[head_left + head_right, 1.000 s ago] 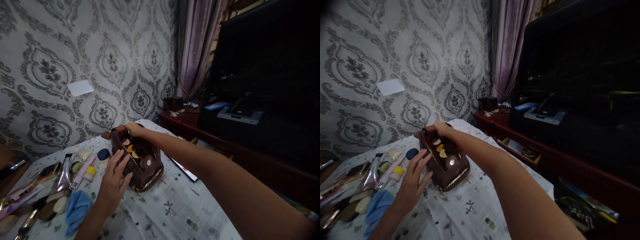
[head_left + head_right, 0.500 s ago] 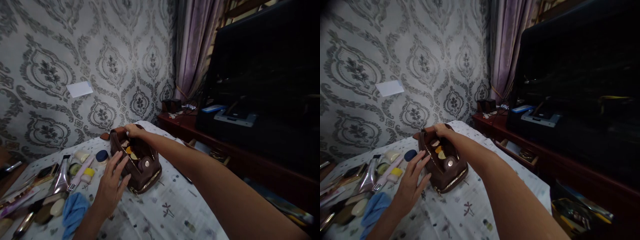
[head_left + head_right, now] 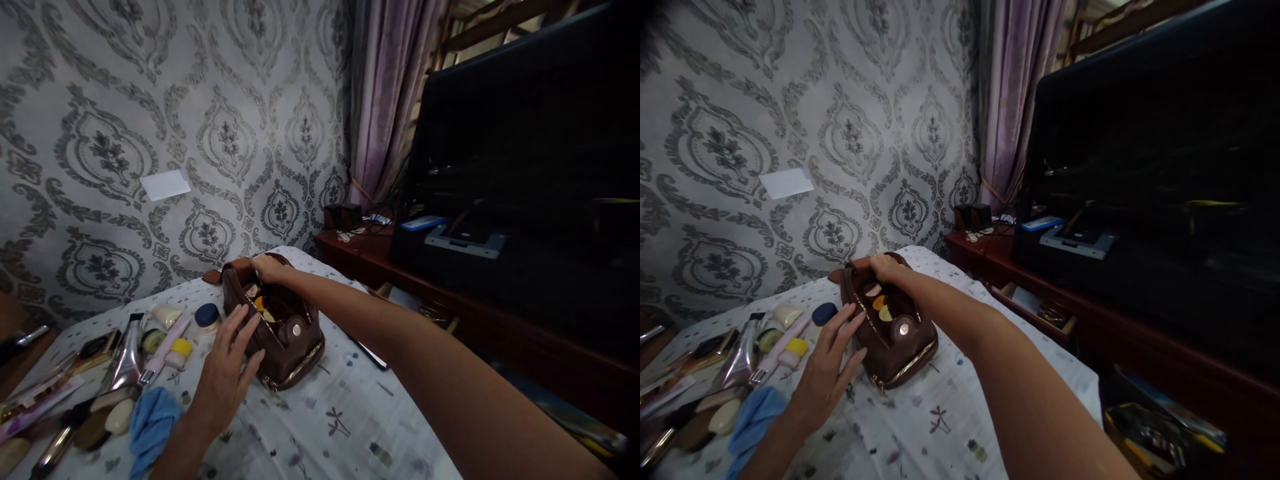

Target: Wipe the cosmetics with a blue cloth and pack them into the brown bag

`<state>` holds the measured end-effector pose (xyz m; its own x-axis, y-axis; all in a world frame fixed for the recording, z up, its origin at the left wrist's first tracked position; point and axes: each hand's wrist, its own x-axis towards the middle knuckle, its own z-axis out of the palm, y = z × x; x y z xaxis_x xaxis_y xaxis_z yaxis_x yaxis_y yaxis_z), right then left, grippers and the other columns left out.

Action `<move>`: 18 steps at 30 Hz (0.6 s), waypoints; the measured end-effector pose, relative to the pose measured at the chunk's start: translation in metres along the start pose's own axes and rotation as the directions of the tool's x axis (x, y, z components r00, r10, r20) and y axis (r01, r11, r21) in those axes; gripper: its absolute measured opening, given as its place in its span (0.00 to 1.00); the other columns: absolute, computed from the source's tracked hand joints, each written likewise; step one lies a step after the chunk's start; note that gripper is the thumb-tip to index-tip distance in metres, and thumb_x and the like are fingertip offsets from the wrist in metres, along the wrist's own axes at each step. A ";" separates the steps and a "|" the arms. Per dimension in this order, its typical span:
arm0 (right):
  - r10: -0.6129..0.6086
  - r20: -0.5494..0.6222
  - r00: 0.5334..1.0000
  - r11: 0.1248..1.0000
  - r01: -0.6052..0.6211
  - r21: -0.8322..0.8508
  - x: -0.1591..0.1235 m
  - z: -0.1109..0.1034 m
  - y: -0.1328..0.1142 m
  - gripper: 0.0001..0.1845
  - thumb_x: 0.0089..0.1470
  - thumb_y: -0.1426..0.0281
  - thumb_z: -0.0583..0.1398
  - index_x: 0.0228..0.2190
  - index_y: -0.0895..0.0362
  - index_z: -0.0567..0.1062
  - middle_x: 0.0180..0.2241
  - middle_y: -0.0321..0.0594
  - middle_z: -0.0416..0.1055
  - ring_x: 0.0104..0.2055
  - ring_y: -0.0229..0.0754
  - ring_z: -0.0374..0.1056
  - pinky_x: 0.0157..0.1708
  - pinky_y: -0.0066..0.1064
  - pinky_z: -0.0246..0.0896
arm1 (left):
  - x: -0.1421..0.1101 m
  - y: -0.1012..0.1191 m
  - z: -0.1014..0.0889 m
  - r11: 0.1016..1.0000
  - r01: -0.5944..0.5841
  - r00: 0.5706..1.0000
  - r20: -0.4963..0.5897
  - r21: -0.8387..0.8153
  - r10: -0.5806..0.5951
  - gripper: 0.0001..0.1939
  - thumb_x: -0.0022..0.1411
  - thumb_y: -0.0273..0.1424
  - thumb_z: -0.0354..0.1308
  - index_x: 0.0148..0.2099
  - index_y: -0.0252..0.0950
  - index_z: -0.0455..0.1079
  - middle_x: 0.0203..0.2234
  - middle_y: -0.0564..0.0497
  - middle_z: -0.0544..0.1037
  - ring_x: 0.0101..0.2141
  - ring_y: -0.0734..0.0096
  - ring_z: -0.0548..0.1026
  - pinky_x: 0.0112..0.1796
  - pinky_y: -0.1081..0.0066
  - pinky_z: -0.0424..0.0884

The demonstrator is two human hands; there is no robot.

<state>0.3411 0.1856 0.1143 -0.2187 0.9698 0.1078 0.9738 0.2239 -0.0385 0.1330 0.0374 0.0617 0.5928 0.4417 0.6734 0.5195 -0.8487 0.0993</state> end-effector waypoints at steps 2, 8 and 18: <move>-0.027 -0.002 1.000 0.999 0.027 -0.023 -0.001 -0.002 0.001 0.17 0.57 0.75 0.58 0.49 0.63 0.74 0.49 0.54 0.75 0.53 0.51 0.71 0.49 0.35 0.66 | 0.000 -0.001 0.000 1.000 0.004 1.000 0.001 -0.001 -0.004 0.27 0.71 0.30 0.48 0.69 0.47 0.49 0.64 0.42 0.60 0.63 0.55 0.61 0.58 0.53 0.67; -0.065 -0.004 0.998 0.995 0.065 -0.077 -0.002 -0.003 0.003 0.18 0.56 0.74 0.60 0.49 0.65 0.74 0.49 0.56 0.75 0.52 0.53 0.72 0.48 0.36 0.67 | -0.001 -0.002 0.001 1.000 0.001 1.000 0.011 0.006 -0.001 0.26 0.71 0.30 0.48 0.68 0.46 0.50 0.64 0.43 0.60 0.64 0.57 0.60 0.59 0.53 0.67; -0.073 -0.037 0.997 0.992 0.069 -0.104 -0.009 -0.007 0.000 0.17 0.56 0.72 0.60 0.47 0.63 0.75 0.48 0.54 0.76 0.50 0.51 0.73 0.47 0.33 0.67 | -0.002 -0.002 0.002 0.999 0.023 1.000 0.013 -0.026 -0.023 0.26 0.71 0.31 0.48 0.69 0.48 0.50 0.64 0.43 0.60 0.65 0.56 0.59 0.59 0.52 0.65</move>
<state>0.3441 0.1759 0.1207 -0.2872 0.9465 0.1473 0.9575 0.2793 0.0722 0.1321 0.0383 0.0588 0.5884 0.4647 0.6617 0.5171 -0.8454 0.1339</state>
